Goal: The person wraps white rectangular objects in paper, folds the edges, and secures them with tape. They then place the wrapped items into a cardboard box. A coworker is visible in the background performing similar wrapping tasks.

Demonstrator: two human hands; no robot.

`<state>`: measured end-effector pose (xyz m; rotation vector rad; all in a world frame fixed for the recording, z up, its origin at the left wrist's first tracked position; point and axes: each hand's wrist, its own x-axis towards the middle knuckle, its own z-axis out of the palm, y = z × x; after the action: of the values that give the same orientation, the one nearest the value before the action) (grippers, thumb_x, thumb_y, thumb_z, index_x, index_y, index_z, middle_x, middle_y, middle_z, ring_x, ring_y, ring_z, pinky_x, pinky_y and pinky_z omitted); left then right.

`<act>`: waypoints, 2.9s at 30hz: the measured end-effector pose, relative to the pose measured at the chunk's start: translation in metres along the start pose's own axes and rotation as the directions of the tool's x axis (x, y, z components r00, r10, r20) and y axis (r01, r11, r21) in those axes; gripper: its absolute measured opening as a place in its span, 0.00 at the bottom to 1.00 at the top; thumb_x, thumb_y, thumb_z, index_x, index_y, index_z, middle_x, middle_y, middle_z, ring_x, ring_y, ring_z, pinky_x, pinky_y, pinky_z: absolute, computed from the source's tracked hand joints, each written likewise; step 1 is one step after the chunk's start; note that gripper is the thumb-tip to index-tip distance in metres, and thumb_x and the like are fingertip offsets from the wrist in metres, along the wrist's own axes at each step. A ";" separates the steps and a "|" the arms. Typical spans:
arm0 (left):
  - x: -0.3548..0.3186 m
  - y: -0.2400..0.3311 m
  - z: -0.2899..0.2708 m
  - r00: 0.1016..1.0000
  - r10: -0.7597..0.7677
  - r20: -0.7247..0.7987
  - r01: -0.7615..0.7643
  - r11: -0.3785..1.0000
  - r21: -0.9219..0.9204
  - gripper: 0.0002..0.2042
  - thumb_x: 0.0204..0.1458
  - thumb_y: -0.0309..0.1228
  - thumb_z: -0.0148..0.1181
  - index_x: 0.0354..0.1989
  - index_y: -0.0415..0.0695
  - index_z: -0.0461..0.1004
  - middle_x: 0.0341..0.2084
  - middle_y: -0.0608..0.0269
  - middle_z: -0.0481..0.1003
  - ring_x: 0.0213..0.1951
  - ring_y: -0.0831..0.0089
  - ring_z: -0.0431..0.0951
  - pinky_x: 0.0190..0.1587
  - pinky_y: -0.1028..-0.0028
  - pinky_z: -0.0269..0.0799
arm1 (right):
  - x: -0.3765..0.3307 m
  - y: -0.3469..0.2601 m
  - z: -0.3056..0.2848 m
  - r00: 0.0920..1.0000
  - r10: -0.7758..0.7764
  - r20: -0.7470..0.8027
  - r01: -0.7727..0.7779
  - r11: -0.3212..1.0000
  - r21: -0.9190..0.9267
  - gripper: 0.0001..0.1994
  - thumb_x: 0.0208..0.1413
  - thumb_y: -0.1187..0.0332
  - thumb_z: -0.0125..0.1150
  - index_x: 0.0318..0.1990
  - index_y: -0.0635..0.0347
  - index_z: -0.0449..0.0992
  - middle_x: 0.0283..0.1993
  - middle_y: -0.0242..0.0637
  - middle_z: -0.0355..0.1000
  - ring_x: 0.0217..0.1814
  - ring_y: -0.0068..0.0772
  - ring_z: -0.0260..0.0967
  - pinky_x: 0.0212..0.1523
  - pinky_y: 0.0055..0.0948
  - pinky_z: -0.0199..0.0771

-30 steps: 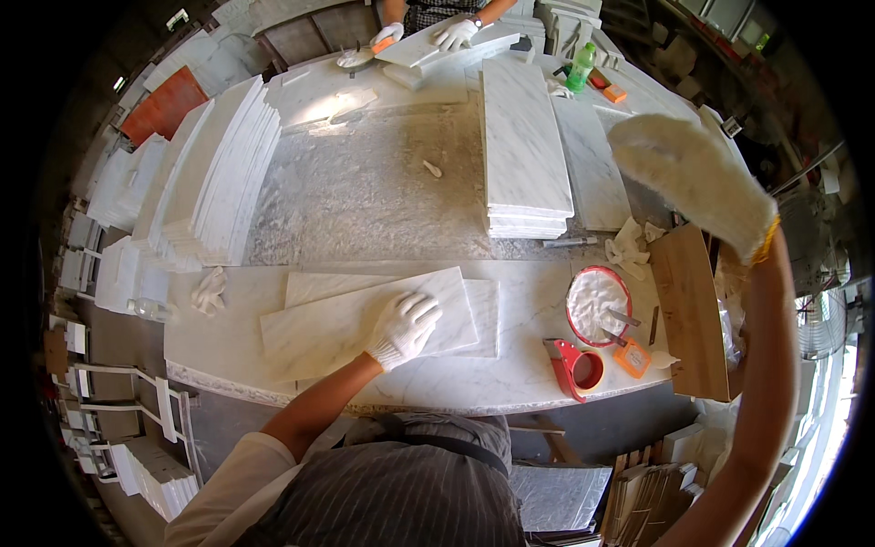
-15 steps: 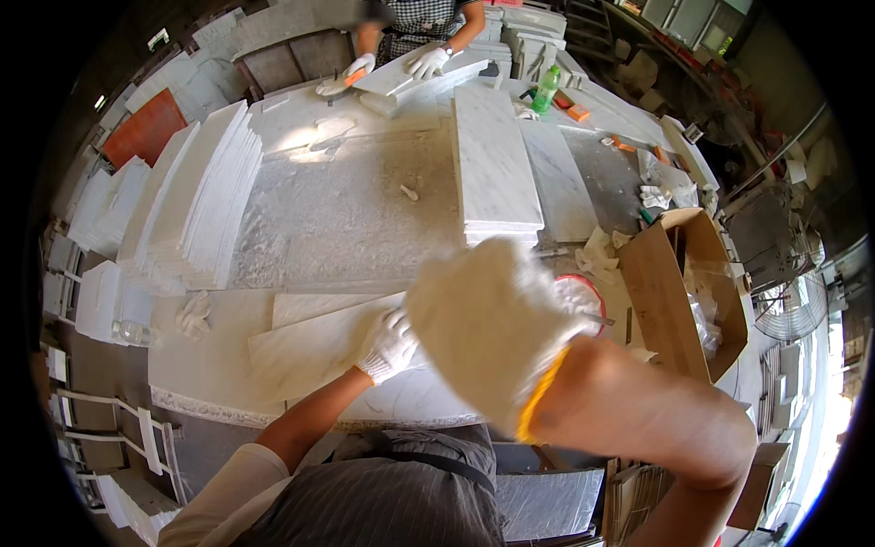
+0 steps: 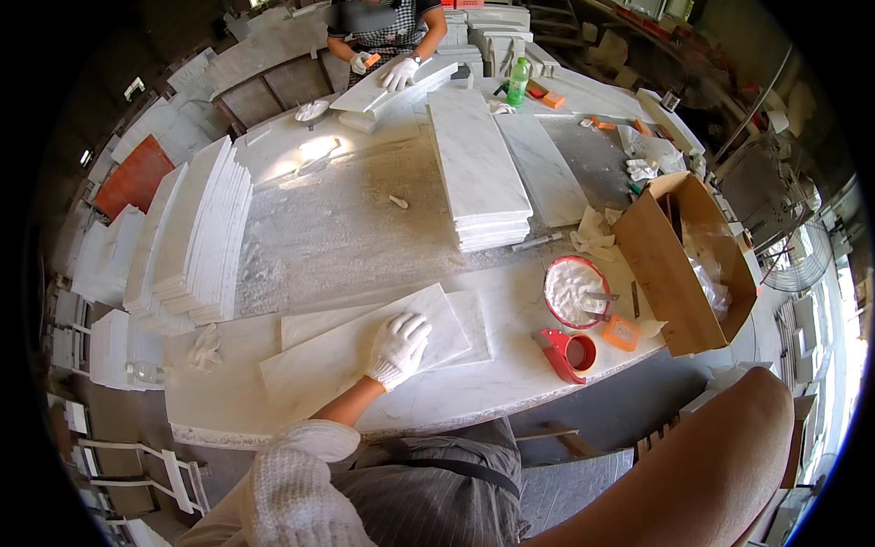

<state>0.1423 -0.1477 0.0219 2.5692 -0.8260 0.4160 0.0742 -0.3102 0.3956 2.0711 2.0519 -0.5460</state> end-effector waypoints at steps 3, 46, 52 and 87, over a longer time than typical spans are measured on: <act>-0.005 -0.005 -0.004 0.999 -0.029 -0.017 0.030 0.999 0.022 0.13 0.51 0.33 0.60 0.45 0.47 0.77 0.49 0.62 0.75 0.54 0.61 0.72 0.57 0.59 0.67 | 0.006 0.000 -0.009 0.996 -0.040 0.077 0.035 0.997 0.071 0.12 0.55 0.68 0.55 0.47 0.57 0.74 0.45 0.37 0.71 0.53 0.37 0.70 0.50 0.40 0.70; 0.093 0.027 0.046 0.865 -0.500 -0.048 0.495 0.833 0.245 0.13 0.53 0.32 0.55 0.46 0.43 0.75 0.45 0.51 0.73 0.50 0.48 0.70 0.58 0.49 0.62 | -0.180 0.662 0.304 0.042 0.997 0.063 -0.668 -0.019 0.744 0.37 0.57 0.56 0.56 0.73 0.50 0.51 0.64 0.54 0.67 0.66 0.55 0.65 0.65 0.44 0.64; 0.099 0.028 0.047 0.868 -0.490 -0.081 0.493 0.827 0.272 0.14 0.51 0.32 0.57 0.46 0.44 0.75 0.44 0.54 0.73 0.49 0.49 0.71 0.56 0.50 0.63 | -0.188 0.686 0.317 -0.046 0.999 0.019 -0.664 -0.045 0.746 0.35 0.57 0.59 0.53 0.73 0.43 0.51 0.61 0.52 0.70 0.62 0.54 0.69 0.61 0.46 0.68; 0.109 0.032 0.031 0.843 -0.538 0.006 0.517 0.814 0.264 0.14 0.53 0.32 0.58 0.49 0.45 0.74 0.48 0.56 0.75 0.53 0.55 0.72 0.58 0.53 0.64 | -0.089 0.584 0.433 -0.051 0.889 -0.456 -0.730 0.278 0.624 0.24 0.63 0.56 0.51 0.64 0.55 0.67 0.66 0.47 0.65 0.71 0.54 0.56 0.72 0.49 0.50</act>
<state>0.2123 -0.2388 0.0467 2.9165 -0.0465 0.2533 0.5966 -0.5752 -0.0441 3.4610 0.2738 0.5402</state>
